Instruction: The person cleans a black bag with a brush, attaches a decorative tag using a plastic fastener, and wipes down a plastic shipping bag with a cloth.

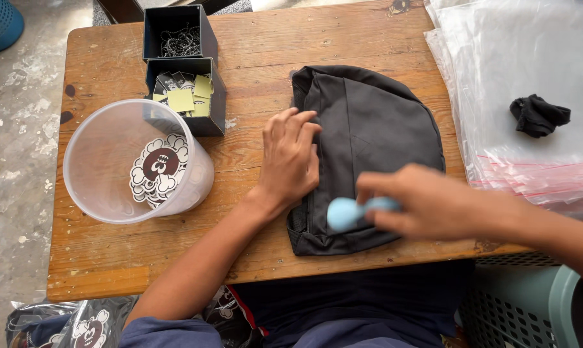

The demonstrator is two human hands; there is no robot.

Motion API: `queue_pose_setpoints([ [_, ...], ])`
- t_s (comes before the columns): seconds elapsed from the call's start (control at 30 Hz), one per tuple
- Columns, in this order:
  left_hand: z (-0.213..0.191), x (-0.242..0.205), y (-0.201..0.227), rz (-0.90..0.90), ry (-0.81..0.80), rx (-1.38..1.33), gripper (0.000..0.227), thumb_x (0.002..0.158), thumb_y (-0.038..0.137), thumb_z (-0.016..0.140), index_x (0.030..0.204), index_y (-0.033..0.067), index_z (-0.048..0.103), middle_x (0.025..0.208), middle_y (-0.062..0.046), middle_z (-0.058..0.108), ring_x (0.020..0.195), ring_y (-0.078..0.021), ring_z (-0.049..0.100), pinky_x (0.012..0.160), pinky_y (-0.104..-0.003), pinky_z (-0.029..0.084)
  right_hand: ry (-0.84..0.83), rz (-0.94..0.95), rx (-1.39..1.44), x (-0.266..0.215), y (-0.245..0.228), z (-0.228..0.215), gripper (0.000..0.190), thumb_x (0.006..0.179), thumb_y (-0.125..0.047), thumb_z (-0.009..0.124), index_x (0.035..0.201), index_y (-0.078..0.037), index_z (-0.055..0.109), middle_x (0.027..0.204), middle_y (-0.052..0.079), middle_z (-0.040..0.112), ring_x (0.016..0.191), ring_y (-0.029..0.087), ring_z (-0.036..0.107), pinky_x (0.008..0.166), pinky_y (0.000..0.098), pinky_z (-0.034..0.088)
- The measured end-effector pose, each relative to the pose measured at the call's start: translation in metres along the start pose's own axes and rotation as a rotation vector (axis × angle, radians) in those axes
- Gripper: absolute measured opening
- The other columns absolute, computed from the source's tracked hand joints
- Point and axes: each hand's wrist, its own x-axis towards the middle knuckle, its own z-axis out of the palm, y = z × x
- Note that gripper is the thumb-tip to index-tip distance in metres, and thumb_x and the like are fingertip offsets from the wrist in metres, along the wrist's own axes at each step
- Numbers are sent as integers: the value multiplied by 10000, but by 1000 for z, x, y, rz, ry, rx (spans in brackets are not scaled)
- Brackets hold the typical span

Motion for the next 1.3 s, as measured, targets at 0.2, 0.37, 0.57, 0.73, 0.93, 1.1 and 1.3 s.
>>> queue_pose_setpoints([
  [0.2, 8, -6, 16, 139, -125, -200, 458, 929, 129, 625, 1350, 19, 485, 1399, -190, 472, 1351, -419, 460, 1162, -516, 361, 45, -5, 11, -3, 33, 20, 413, 797, -230, 643, 1210, -221, 634, 941, 103, 815, 945, 433, 711, 712, 609, 540],
  [0.37, 4, -5, 20, 130, -206, -131, 531, 959, 178, 603, 1426, -12, 438, 1449, -212, 433, 1402, -423, 410, 1192, -516, 309, 115, -36, -96, 11, 75, 9, 398, 808, -261, 639, 1206, -241, 642, 931, 115, 793, 931, 418, 714, 720, 612, 549],
  [0.57, -1, -3, 24, 218, -221, -28, 539, 966, 147, 587, 1458, -23, 449, 1547, -183, 410, 1465, -409, 335, 1209, -511, 269, 415, 157, -530, 52, 87, -61, 277, 956, -278, 567, 1222, -212, 604, 799, 143, 685, 794, 394, 667, 666, 536, 503],
  [0.73, -6, 0, 25, 222, -262, -40, 623, 979, 121, 552, 1539, -9, 310, 1621, -184, 328, 1515, -323, 332, 1242, -452, 273, 468, 128, -308, 96, 75, -77, 148, 998, -298, 617, 1079, -175, 617, 634, 128, 610, 579, 342, 564, 605, 487, 413],
  [0.93, -9, 0, 26, 259, -294, 12, 610, 920, 103, 478, 1527, 144, 425, 1610, -81, 386, 1511, -356, 309, 1209, -497, 263, 392, 187, -268, 109, 90, -77, 174, 1002, -286, 541, 1115, -158, 576, 1137, 125, 716, 909, 419, 631, 661, 553, 439],
  [1.1, -7, 0, 27, 230, -296, -15, 537, 985, 152, 445, 1522, 155, 431, 1604, -73, 397, 1502, -347, 324, 1216, -491, 239, 264, 470, -302, 58, 94, -80, 189, 954, -321, 551, 1101, -211, 599, 911, 149, 685, 870, 378, 605, 684, 527, 442],
  [1.3, -5, 1, 28, 218, -315, -23, 560, 960, 146, 469, 1518, 168, 433, 1597, -67, 404, 1490, -342, 333, 1214, -498, 243, 70, 739, -90, -19, 62, -73, 177, 968, -315, 600, 1067, -188, 672, 1057, 98, 750, 499, 153, 391, 476, 305, 321],
])
